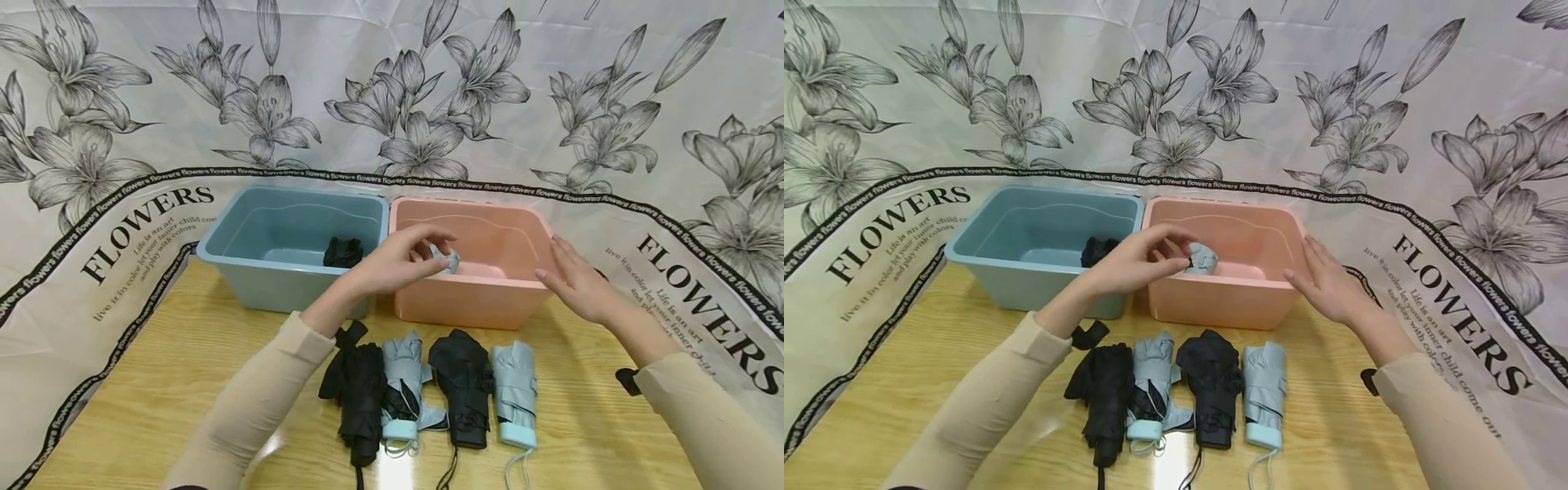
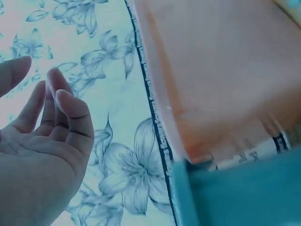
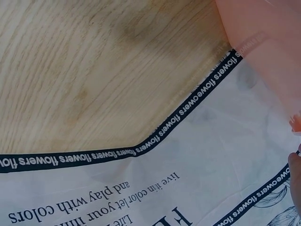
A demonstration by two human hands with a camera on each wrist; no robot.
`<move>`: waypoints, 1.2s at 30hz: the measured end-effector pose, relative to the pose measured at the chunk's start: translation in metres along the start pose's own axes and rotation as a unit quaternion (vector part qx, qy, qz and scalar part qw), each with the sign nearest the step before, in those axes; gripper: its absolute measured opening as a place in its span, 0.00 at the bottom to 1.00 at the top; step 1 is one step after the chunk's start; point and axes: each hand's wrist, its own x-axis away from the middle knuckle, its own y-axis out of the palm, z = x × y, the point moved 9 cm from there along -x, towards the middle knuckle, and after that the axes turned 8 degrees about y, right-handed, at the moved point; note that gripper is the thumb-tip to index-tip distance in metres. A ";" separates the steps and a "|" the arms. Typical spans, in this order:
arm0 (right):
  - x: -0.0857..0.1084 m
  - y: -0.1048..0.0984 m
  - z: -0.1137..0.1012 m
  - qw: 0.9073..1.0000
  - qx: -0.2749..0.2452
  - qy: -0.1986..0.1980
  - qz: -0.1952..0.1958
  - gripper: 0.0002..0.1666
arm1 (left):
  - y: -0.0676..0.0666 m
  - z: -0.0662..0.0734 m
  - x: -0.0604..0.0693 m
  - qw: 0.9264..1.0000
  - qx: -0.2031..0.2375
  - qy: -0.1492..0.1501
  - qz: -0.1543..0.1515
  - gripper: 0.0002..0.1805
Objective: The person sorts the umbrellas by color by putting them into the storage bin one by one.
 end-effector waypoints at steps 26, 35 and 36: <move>0.000 0.000 0.001 1.000 -0.008 0.008 0.000 0.48 | 0.041 -0.100 0.214 0.979 -0.048 -0.199 -0.009 0.60; -0.001 0.002 0.007 1.000 -0.005 0.013 -0.003 0.48 | 0.059 -0.110 0.213 0.968 -0.044 -0.239 -0.059 0.65; -0.001 0.002 0.007 1.000 -0.004 0.013 -0.003 0.48 | 0.059 -0.111 0.212 0.968 -0.044 -0.239 -0.060 0.64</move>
